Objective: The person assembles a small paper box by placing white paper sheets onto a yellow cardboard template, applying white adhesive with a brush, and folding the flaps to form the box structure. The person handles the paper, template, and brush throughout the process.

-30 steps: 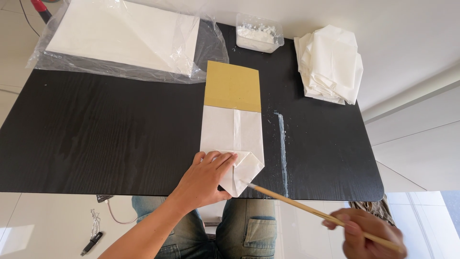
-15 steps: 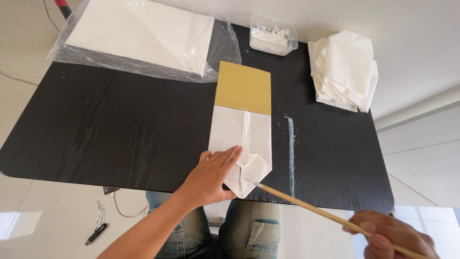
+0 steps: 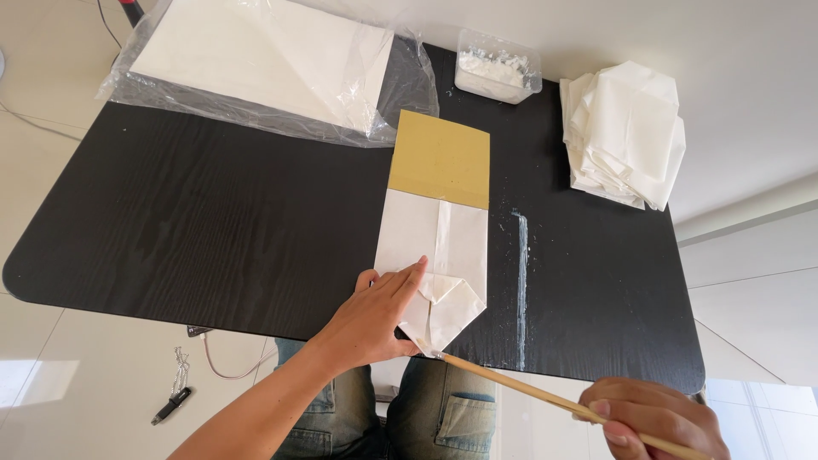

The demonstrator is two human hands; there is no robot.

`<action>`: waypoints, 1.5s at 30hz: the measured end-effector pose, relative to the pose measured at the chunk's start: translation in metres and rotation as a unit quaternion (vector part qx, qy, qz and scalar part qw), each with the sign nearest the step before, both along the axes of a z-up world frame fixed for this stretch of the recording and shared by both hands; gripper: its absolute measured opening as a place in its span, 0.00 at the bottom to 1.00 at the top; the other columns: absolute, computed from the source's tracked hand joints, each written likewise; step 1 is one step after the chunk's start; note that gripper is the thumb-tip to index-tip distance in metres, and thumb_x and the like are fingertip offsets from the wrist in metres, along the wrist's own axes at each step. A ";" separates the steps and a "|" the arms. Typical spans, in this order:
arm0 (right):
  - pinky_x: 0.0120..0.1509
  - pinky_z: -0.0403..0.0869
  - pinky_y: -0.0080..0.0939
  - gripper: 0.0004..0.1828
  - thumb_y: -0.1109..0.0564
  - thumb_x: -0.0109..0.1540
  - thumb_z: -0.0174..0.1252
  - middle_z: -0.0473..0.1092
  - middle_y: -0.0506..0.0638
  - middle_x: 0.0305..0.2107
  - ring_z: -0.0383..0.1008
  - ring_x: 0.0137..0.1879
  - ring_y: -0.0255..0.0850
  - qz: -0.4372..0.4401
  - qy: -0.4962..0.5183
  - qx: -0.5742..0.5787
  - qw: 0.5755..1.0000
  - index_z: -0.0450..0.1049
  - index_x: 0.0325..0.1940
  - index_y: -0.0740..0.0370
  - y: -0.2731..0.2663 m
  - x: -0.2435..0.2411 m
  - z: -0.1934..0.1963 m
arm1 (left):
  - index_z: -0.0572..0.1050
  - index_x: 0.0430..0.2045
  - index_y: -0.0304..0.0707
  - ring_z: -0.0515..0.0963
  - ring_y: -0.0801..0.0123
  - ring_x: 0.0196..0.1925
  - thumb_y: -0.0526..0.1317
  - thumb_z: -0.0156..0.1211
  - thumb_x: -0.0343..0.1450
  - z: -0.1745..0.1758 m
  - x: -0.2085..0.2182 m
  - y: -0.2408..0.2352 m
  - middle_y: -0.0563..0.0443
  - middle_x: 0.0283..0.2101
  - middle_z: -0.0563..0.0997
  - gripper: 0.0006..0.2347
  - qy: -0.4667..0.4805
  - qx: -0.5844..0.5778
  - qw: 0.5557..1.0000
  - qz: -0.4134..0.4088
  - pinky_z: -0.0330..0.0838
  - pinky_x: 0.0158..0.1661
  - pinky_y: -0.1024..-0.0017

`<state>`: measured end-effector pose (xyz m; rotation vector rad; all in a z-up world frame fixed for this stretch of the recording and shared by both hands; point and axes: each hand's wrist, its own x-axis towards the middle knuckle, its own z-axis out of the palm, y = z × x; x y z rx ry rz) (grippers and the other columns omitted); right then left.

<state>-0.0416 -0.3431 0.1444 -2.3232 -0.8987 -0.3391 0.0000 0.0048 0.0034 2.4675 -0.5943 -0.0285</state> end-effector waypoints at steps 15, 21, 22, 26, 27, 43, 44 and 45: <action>0.32 0.83 0.31 0.10 0.54 0.63 0.52 0.79 0.49 0.23 0.84 0.26 0.37 -0.053 -0.001 0.070 0.996 0.76 0.32 0.56 0.029 0.017 -0.001 | 0.40 0.74 0.32 0.66 0.57 0.68 0.55 0.83 0.58 0.001 0.000 0.001 0.41 0.73 0.63 0.58 -0.010 -0.016 1.000 0.004 0.54 0.60 0.55; 0.34 0.90 0.28 0.13 0.47 0.65 0.47 0.80 0.42 0.23 0.88 0.30 0.34 0.008 0.009 0.004 1.000 0.73 0.41 0.54 -0.003 0.016 0.014 | 0.39 0.74 0.33 0.68 0.58 0.66 0.52 0.83 0.58 0.003 -0.001 0.001 0.41 0.71 0.64 0.58 -0.001 -0.019 1.000 0.002 0.52 0.62 0.56; 0.34 0.90 0.28 0.13 0.47 0.65 0.47 0.80 0.42 0.23 0.88 0.30 0.34 0.008 0.009 0.003 1.000 0.73 0.41 0.54 0.003 0.017 0.012 | 0.39 0.74 0.33 0.68 0.58 0.66 0.52 0.83 0.58 0.002 -0.001 0.000 0.41 0.71 0.64 0.58 -0.001 -0.020 1.000 0.002 0.52 0.62 0.56; 0.18 0.73 0.26 0.11 0.53 0.66 0.50 0.77 0.52 0.22 0.77 0.17 0.35 -0.073 0.004 0.161 0.984 0.71 0.35 0.62 0.020 0.036 -0.017 | 0.39 0.74 0.29 0.69 0.58 0.64 0.52 0.84 0.56 0.001 -0.001 0.000 0.40 0.72 0.63 0.59 -0.014 -0.009 1.000 0.007 0.54 0.60 0.56; 0.22 0.80 0.28 0.09 0.55 0.66 0.51 0.75 0.53 0.23 0.82 0.22 0.40 -0.029 -0.032 0.215 0.976 0.68 0.34 0.62 0.022 0.044 -0.030 | 0.39 0.73 0.27 0.70 0.58 0.63 0.51 0.85 0.56 0.001 -0.001 -0.001 0.40 0.72 0.64 0.60 -0.014 -0.012 1.000 0.008 0.54 0.60 0.56; 0.25 0.78 0.33 0.16 0.48 0.66 0.51 0.72 0.56 0.17 0.79 0.20 0.43 -0.086 0.078 0.196 0.974 0.73 0.33 0.61 0.006 0.028 -0.010 | 0.34 0.73 0.28 0.70 0.58 0.64 0.52 0.85 0.56 0.000 -0.002 -0.001 0.40 0.73 0.61 0.62 -0.020 -0.020 1.000 0.011 0.54 0.59 0.56; 0.25 0.80 0.33 0.11 0.52 0.66 0.51 0.72 0.54 0.19 0.80 0.21 0.41 -0.044 0.040 0.229 0.972 0.70 0.33 0.59 0.004 0.036 -0.020 | 0.34 0.73 0.27 0.70 0.58 0.64 0.51 0.85 0.56 0.002 -0.003 -0.001 0.40 0.73 0.61 0.62 -0.014 -0.019 1.000 0.011 0.54 0.59 0.56; 0.25 0.82 0.33 0.07 0.56 0.66 0.52 0.72 0.52 0.21 0.81 0.23 0.39 -0.002 0.001 0.262 0.965 0.68 0.34 0.58 0.002 0.045 -0.031 | 0.33 0.73 0.27 0.70 0.59 0.63 0.51 0.85 0.56 0.004 -0.002 -0.001 0.40 0.73 0.62 0.62 -0.008 -0.018 1.000 0.012 0.54 0.59 0.56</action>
